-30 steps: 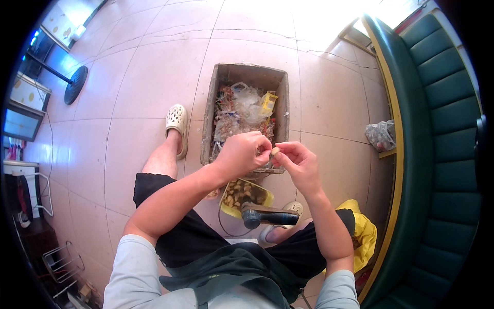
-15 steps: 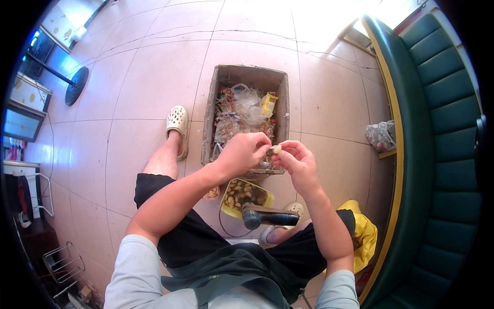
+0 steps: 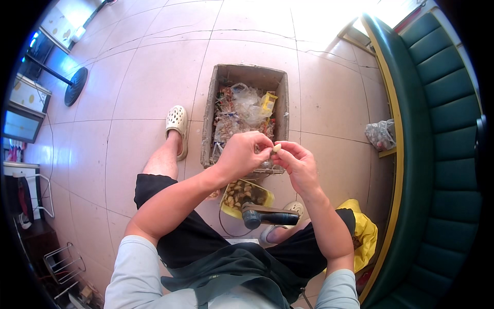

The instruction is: The person peels cloves of garlic by hand over a cardboard box and places the peeled cloves into a small container.

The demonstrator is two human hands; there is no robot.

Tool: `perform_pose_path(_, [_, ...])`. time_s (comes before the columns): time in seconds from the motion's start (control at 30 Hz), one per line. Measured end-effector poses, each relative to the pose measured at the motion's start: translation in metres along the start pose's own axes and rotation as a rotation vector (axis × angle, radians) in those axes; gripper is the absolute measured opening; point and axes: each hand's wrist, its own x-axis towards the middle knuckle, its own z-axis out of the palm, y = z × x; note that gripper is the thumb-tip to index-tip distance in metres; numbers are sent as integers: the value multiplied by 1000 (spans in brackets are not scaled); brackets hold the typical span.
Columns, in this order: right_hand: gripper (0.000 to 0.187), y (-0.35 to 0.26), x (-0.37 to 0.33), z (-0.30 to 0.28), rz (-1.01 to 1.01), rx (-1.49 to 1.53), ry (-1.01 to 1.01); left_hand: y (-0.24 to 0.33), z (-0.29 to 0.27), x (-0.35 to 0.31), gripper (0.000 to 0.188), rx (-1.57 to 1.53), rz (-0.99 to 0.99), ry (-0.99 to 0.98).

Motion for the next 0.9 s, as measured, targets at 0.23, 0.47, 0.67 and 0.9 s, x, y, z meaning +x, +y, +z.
perform_pose_path(0.23, [27, 2, -3, 4, -1, -61, -26, 2, -1, 1, 9, -89, -113, -38])
perform_pose_path(0.47, [29, -1, -4, 5, 48, 27, -65, -10, -3, 9, 9, -87, -160, 62])
perform_pose_path(0.67, [21, -2, -2, 0, 79, 83, -23, -19, -3, 12, 16, -264, -213, -122])
perform_pose_path(0.9, [19, -3, -1, -1, 120, 164, -17, -12, -1, 5, 25, -292, -71, -140])
